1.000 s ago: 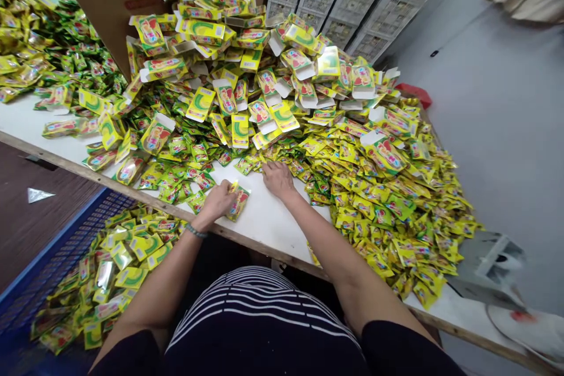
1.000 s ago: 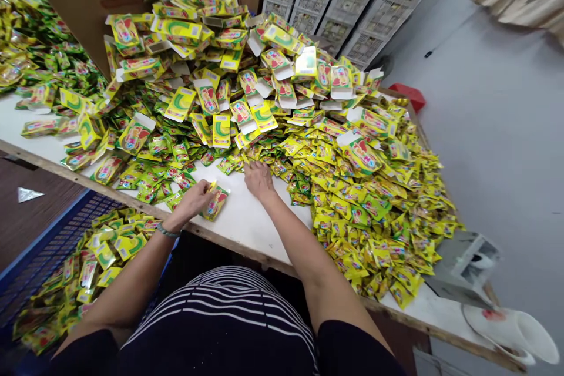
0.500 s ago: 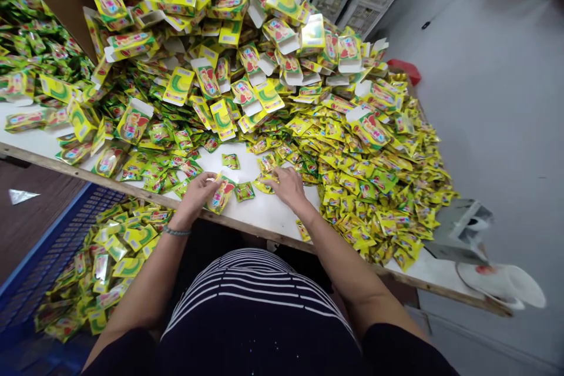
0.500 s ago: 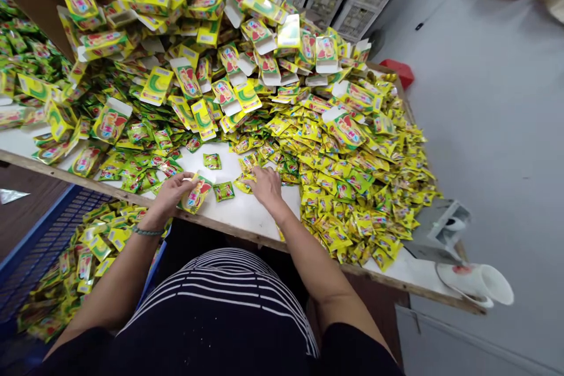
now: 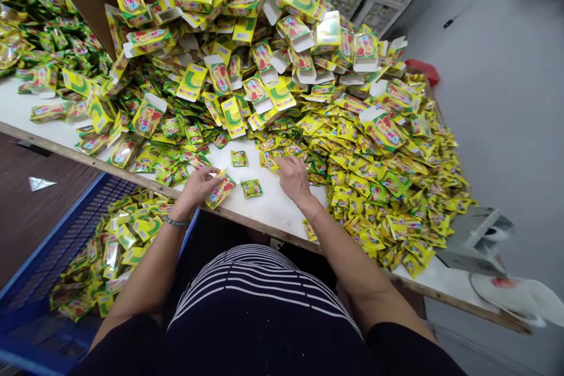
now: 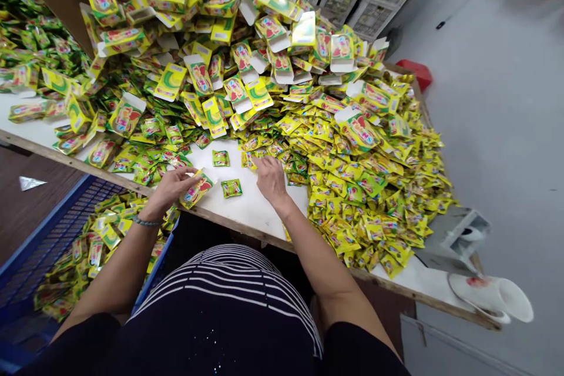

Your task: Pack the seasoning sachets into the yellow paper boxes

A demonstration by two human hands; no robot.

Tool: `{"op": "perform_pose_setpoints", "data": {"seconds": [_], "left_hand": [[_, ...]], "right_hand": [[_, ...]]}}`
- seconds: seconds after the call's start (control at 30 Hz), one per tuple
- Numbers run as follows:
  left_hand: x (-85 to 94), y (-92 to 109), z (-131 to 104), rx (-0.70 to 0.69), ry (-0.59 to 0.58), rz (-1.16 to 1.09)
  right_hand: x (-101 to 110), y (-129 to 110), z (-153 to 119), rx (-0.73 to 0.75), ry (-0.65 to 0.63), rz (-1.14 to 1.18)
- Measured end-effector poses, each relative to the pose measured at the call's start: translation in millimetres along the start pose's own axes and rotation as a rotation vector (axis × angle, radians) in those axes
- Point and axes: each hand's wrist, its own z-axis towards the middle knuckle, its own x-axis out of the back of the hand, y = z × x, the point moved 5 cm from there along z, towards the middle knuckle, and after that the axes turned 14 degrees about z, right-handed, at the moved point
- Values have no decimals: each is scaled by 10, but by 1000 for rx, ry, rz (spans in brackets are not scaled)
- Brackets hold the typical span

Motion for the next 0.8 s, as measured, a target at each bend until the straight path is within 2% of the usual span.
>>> {"op": "perform_pose_setpoints", "data": {"seconds": [0.13, 0.2, 0.27, 0.37, 0.63, 0.73, 0.8], "left_hand": [[-23, 29, -21, -54, -83, 76], [-82, 78, -26, -67, -144, 36], [-169, 128, -32, -56, -226, -85], [-294, 152, -48, 1, -312, -280], [-366, 42, -107, 67, -307, -414], [-394, 72, -134, 88, -331, -467], [-397, 94, -151, 113, -324, -493]], "right_hand": [[22, -60, 130, -76, 70, 385], [-31, -140, 202, -113, 30, 600], [-101, -270, 262, -86, -56, 703], [-196, -432, 309, -30, -180, 716], [-317, -553, 268, -27, -364, 769], [-355, -583, 247, -60, -360, 789], [-377, -570, 233, -89, -305, 790]]}}
